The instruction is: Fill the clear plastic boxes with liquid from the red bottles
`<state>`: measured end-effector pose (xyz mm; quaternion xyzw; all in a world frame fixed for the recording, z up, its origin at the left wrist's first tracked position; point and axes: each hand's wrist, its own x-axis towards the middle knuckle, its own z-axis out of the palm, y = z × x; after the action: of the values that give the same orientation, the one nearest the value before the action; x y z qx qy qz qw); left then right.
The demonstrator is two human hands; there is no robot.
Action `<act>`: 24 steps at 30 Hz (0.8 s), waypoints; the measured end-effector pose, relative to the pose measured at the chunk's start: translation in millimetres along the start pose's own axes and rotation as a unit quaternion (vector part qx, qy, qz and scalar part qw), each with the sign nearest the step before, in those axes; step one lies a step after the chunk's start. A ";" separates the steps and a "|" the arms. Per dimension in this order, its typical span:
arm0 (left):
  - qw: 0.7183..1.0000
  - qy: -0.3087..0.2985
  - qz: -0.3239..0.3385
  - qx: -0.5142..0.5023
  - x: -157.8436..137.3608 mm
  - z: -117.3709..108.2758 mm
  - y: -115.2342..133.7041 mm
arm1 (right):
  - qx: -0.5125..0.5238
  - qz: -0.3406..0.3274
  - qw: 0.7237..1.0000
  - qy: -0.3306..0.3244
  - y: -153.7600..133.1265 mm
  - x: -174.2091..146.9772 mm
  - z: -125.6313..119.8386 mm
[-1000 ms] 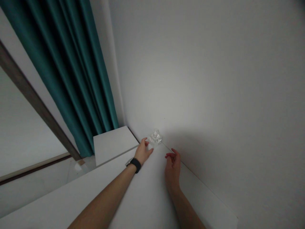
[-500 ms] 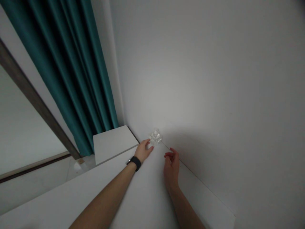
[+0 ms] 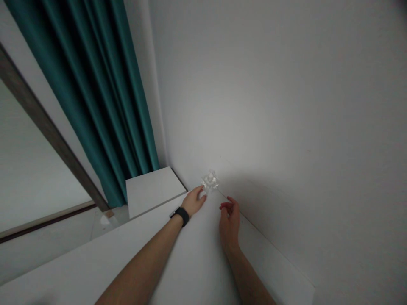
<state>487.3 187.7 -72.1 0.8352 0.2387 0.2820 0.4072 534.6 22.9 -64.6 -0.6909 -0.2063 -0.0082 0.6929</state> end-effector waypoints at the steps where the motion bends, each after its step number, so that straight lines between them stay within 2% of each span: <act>1: 1.000 0.011 -0.005 -0.009 0.3 -0.3 -1.3 | -0.001 0.000 1.000 -0.002 1.6 0.5 0.5; 7: 0.996 0.068 -0.027 -0.044 -4.3 -6.3 -1.0 | -0.006 -0.009 0.999 -0.040 10.8 2.5 3.2; 15: 0.998 0.052 0.001 -0.036 -37.1 -21.8 39.9 | -0.028 -0.035 0.997 -0.069 6.3 4.1 -3.1; 24: 0.999 0.028 0.003 0.043 -89.2 -64.0 58.0 | -0.068 -0.080 0.990 -0.093 7.0 7.2 -5.6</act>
<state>389.7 134.4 -16.9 0.8448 0.2592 0.2958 0.3629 544.9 19.8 -68.9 -0.7150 -0.3236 -0.0135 0.6196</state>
